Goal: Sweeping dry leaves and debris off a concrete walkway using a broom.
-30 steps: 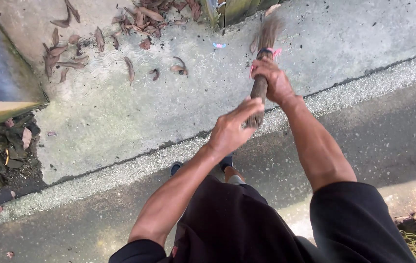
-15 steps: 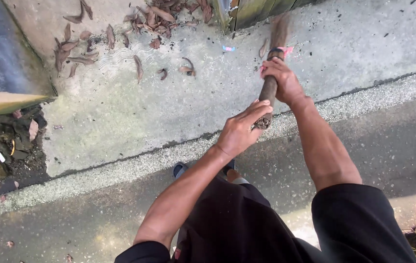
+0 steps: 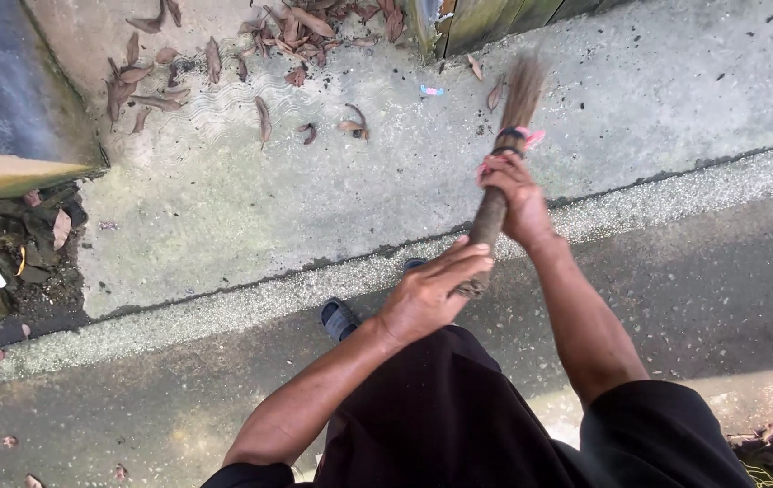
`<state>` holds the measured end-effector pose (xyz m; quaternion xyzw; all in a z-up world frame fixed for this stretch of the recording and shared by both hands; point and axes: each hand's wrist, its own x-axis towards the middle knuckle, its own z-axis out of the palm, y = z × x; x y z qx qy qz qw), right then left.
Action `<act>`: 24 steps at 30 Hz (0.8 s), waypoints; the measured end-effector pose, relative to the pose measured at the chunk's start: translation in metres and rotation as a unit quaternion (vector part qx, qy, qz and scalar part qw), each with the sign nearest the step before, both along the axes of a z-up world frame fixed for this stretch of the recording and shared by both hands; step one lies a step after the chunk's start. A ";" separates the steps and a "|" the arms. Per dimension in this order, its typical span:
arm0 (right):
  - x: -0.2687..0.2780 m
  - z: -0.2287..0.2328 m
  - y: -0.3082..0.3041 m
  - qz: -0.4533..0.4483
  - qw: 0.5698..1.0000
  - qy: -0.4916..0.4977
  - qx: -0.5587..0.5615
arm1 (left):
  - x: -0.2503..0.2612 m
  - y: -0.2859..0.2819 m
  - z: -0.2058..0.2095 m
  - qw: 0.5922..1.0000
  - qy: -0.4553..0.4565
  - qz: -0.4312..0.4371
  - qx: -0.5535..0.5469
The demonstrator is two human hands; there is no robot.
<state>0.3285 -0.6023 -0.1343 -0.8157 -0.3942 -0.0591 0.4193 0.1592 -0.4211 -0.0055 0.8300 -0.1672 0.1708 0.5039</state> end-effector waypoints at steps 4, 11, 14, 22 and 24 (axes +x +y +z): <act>-0.031 -0.008 0.054 0.038 0.998 0.029 0.042 | -0.023 0.033 0.001 1.000 0.009 0.001 -0.028; -0.087 0.069 0.091 0.071 0.996 0.045 -0.014 | -0.084 0.081 0.093 0.997 0.031 -0.056 0.046; -0.102 0.088 0.079 0.049 0.997 0.031 -0.051 | -0.095 0.078 0.109 0.992 0.024 -0.104 0.068; -0.088 -0.008 0.067 -0.035 0.999 -0.010 -0.001 | -0.081 0.057 0.005 0.989 0.080 -0.004 -0.123; -0.090 -0.015 0.081 0.026 0.998 0.025 0.048 | -0.080 0.060 0.005 0.989 0.050 0.024 -0.135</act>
